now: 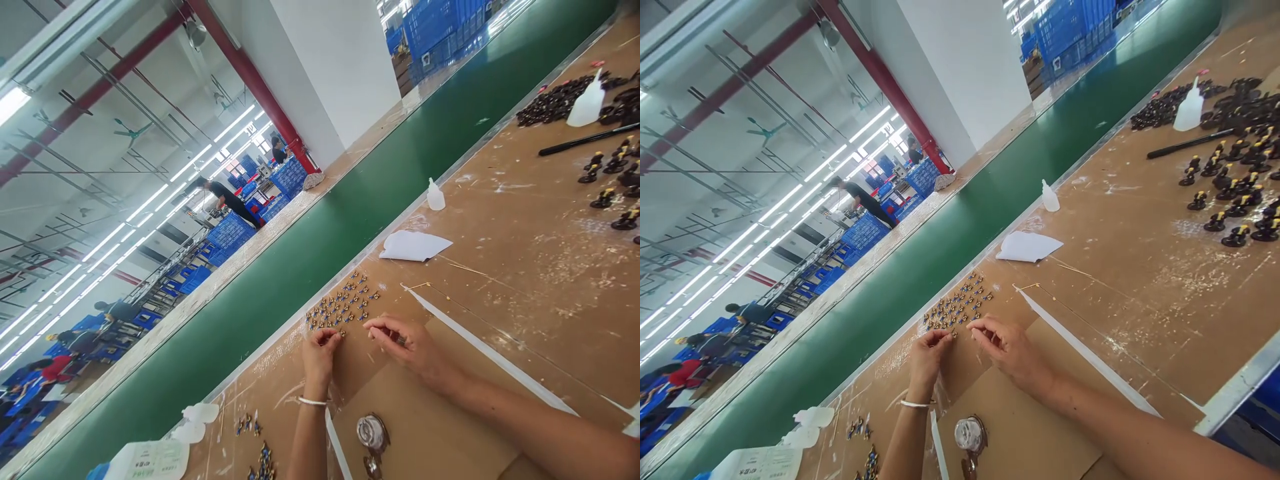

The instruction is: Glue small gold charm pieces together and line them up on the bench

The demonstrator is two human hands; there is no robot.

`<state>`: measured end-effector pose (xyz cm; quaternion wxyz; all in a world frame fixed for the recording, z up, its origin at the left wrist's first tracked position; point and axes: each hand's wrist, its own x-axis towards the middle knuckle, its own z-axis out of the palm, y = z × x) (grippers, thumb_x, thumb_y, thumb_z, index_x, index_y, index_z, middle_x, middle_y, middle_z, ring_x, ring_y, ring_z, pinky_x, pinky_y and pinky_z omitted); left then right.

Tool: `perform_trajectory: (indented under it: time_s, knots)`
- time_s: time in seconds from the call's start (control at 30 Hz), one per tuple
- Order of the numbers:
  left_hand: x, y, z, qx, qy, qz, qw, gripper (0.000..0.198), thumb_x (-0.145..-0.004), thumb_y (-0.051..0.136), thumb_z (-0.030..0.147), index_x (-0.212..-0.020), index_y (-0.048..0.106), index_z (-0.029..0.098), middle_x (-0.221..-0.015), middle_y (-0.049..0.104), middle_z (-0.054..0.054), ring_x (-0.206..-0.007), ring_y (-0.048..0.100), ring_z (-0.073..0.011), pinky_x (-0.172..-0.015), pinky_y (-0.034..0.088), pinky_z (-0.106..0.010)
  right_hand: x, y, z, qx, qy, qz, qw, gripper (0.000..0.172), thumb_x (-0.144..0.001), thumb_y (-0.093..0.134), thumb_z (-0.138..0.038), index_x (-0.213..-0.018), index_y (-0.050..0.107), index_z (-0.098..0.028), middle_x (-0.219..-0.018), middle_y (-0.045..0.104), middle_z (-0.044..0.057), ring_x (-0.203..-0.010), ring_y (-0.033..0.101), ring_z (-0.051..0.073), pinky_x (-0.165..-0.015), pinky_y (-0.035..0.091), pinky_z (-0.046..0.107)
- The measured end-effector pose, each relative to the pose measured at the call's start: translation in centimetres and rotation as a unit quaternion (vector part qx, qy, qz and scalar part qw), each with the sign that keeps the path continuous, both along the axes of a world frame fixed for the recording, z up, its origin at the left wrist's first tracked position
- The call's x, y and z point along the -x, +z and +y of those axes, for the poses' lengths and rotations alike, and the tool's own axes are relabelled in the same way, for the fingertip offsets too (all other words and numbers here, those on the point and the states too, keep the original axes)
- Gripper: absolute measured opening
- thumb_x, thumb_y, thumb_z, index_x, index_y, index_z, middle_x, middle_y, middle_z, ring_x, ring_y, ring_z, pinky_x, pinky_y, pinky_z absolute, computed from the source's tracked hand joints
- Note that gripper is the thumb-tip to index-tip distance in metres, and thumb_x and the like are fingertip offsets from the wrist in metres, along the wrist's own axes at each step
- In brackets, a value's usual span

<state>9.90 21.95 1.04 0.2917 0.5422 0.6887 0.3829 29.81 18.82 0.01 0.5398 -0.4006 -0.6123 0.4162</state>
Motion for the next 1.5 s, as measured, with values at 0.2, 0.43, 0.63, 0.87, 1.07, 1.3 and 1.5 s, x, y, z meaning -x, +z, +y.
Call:
perform_trajectory:
  time_s: [0.2,0.43,0.63,0.87,1.07,1.3,1.5]
  knots:
    - [-0.4,-1.0,1.0,-0.009,0.0,0.013,1.0,0.013,-0.056,0.071,0.031,-0.061,0.072,0.019,-0.058,0.066,-0.001,-0.053,0.055,-0.0132,-0.056,0.042,-0.025,0.0,0.1,0.1,0.008,0.011,0.011,1.0,0.035,-0.089,0.041,-0.043,-0.089,0.065,-0.019,-0.074,0.062,0.003,-0.06,0.054,0.011,-0.055,0.045,0.022]
    - [3.4,1.5,-3.4,-0.048,0.062,0.059,0.995,0.026,-0.063,0.066,0.041,-0.073,0.074,0.018,-0.071,0.071,-0.004,-0.069,0.062,-0.0173,-0.067,0.047,-0.028,-0.1,-0.3,-0.2,0.049,0.0,0.033,0.998,0.035,-0.084,0.047,-0.047,-0.089,0.067,-0.017,-0.077,0.065,0.004,-0.061,0.055,0.012,-0.058,0.046,0.023]
    - [8.7,2.8,-15.3,-0.027,0.153,0.18,0.971,0.026,-0.068,0.063,0.043,-0.069,0.072,0.019,-0.068,0.07,-0.005,-0.065,0.062,-0.0181,-0.065,0.048,-0.03,0.0,-0.1,-0.4,0.088,-0.005,0.052,0.995,0.037,-0.078,0.054,-0.051,-0.087,0.067,-0.017,-0.077,0.065,0.005,-0.056,0.054,0.011,-0.054,0.046,0.023]
    - [8.9,-0.8,-22.4,-0.005,0.165,0.271,0.948,0.024,-0.077,0.054,0.036,-0.079,0.072,0.021,-0.085,0.071,-0.008,-0.078,0.066,-0.0212,-0.074,0.05,-0.034,0.0,-0.4,-1.0,0.08,-0.012,0.008,0.997,0.035,-0.076,0.054,-0.049,-0.085,0.067,-0.018,-0.074,0.066,0.005,-0.054,0.053,0.011,-0.053,0.044,0.024]
    - [9.3,-1.7,-23.0,-0.014,0.139,0.325,0.935,0.024,-0.082,0.05,0.032,-0.081,0.072,0.021,-0.085,0.07,-0.007,-0.077,0.065,-0.0201,-0.072,0.051,-0.034,0.0,-0.3,-1.1,0.094,-0.034,-0.004,0.995,0.031,-0.076,0.054,-0.046,-0.083,0.067,-0.019,-0.078,0.066,0.005,-0.056,0.053,0.011,-0.056,0.044,0.025]
    - [9.6,-2.3,-22.6,-0.021,0.094,0.369,0.924,0.025,-0.087,0.046,0.03,-0.084,0.069,0.022,-0.085,0.067,-0.008,-0.079,0.061,-0.0197,-0.075,0.047,-0.033,0.0,-0.4,-1.1,0.083,-0.023,-0.01,0.996,0.032,-0.077,0.052,-0.046,-0.082,0.065,-0.018,-0.074,0.064,0.005,-0.056,0.053,0.011,-0.057,0.046,0.026]
    - [8.7,-1.8,-22.8,-0.024,0.115,0.336,0.934,0.029,-0.087,0.045,0.036,-0.082,0.068,0.019,-0.084,0.067,-0.009,-0.08,0.062,-0.0208,-0.076,0.047,-0.033,0.1,-1.1,-0.8,0.056,-0.022,0.006,0.998,0.03,-0.08,0.052,-0.046,-0.084,0.066,-0.019,-0.076,0.064,0.004,-0.055,0.052,0.01,-0.054,0.045,0.025]
